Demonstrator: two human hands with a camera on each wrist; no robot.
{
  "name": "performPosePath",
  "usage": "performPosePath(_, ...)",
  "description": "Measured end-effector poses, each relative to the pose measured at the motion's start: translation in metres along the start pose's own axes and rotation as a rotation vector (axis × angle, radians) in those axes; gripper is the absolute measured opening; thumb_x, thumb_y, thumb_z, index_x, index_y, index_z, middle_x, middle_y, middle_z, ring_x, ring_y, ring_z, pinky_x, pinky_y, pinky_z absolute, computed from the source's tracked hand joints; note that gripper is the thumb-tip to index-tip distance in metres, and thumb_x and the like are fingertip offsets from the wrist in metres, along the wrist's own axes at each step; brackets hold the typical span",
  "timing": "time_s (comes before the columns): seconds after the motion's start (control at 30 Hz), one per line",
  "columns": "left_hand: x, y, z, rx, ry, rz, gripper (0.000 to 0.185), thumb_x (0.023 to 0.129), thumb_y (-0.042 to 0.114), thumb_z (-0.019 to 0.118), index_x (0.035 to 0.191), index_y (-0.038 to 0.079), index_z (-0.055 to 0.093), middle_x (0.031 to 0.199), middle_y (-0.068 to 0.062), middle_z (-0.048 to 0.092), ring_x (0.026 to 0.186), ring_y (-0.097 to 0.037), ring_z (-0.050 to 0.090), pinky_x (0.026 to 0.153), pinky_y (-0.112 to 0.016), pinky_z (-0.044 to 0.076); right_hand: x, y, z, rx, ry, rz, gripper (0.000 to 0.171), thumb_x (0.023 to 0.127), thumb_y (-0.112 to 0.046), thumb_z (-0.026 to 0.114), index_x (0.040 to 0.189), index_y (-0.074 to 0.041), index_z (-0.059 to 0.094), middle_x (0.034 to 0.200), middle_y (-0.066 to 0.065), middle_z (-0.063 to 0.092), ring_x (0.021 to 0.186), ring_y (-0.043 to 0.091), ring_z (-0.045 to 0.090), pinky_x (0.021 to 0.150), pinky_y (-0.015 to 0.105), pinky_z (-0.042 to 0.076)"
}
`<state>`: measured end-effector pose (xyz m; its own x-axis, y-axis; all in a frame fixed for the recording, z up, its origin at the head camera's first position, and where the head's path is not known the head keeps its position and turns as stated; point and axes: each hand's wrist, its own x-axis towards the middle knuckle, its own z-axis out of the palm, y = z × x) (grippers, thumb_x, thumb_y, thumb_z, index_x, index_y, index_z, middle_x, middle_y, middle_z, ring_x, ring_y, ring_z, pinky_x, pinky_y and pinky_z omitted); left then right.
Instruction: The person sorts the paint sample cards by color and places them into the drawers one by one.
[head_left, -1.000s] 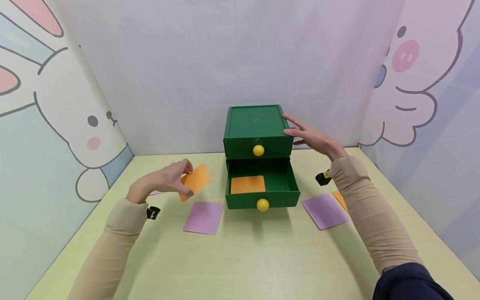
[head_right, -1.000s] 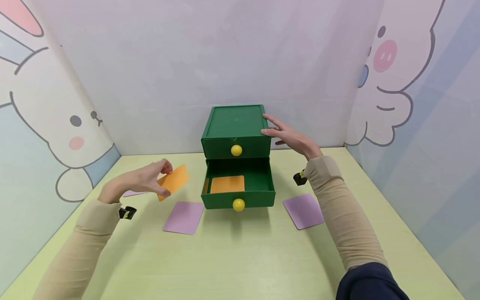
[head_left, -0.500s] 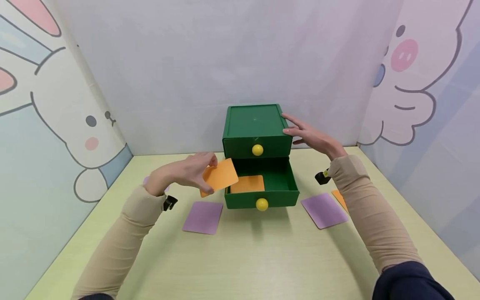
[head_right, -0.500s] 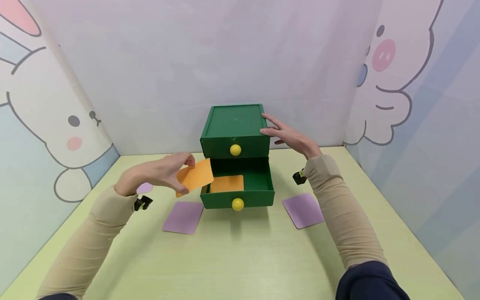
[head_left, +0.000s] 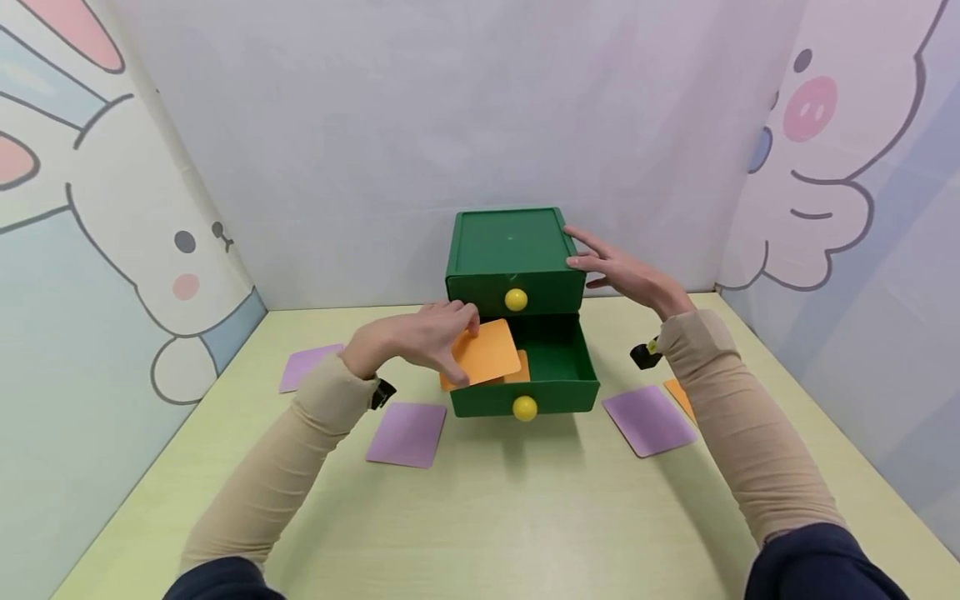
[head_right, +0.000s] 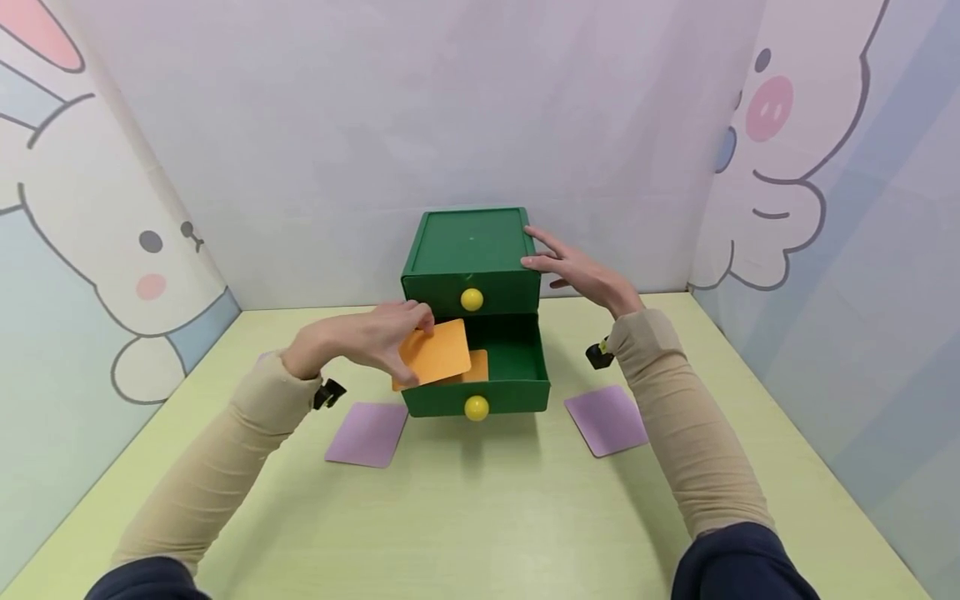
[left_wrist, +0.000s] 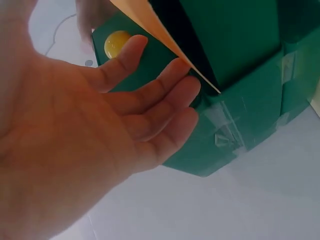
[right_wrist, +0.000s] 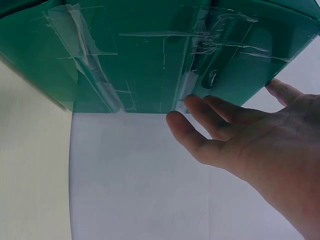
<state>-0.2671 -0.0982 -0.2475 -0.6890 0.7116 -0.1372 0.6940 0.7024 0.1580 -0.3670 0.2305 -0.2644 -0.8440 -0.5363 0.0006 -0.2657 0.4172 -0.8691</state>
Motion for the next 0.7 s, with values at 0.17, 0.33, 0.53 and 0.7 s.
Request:
performPosePath(0.17,0.009,0.005,0.000,0.011,-0.026,-0.011,0.053,0.073,0.036,0.071,0.111,0.009,0.047,0.097,-0.005,0.047,0.092,-0.022,0.038,0.078,-0.030,0.030,-0.001,0.001,0.000,0.008,0.000,-0.005,0.071,0.098,-0.045,0.048,0.154,-0.040,0.005,0.164,-0.003,-0.003,0.151,0.029,0.006,0.113,0.063,0.026)
performPosePath(0.33,0.015,0.010,-0.002,0.010,-0.032,-0.017,0.054,0.073,0.037,0.073,0.112,0.009,0.047,0.101,-0.006,0.048,0.095,-0.023,0.039,0.079,-0.031,0.030,-0.001,0.000,0.000,0.010,-0.007,-0.012,0.070,0.099,-0.044,0.047,0.155,-0.039,0.004,0.164,-0.002,-0.005,0.151,0.031,0.005,0.113,0.064,0.025)
performPosePath(0.53,0.022,0.015,-0.005,0.028,-0.040,-0.004,0.055,0.074,0.037,0.074,0.113,0.009,0.047,0.104,-0.007,0.050,0.097,-0.023,0.040,0.079,-0.031,0.030,-0.001,0.000,-0.001,0.022,-0.001,-0.005,0.070,0.099,-0.044,0.048,0.154,-0.040,0.005,0.164,-0.003,-0.004,0.151,0.030,0.007,0.114,0.063,0.025)
performPosePath(0.7,0.025,0.019,-0.004,0.043,-0.058,-0.003,0.054,0.075,0.036,0.074,0.114,0.009,0.047,0.104,-0.007,0.048,0.097,-0.023,0.039,0.078,-0.031,0.029,-0.002,0.001,-0.001,0.017,0.001,-0.004,0.071,0.099,-0.044,0.048,0.154,-0.040,0.004,0.164,-0.003,-0.004,0.151,0.030,0.008,0.114,0.063,0.025)
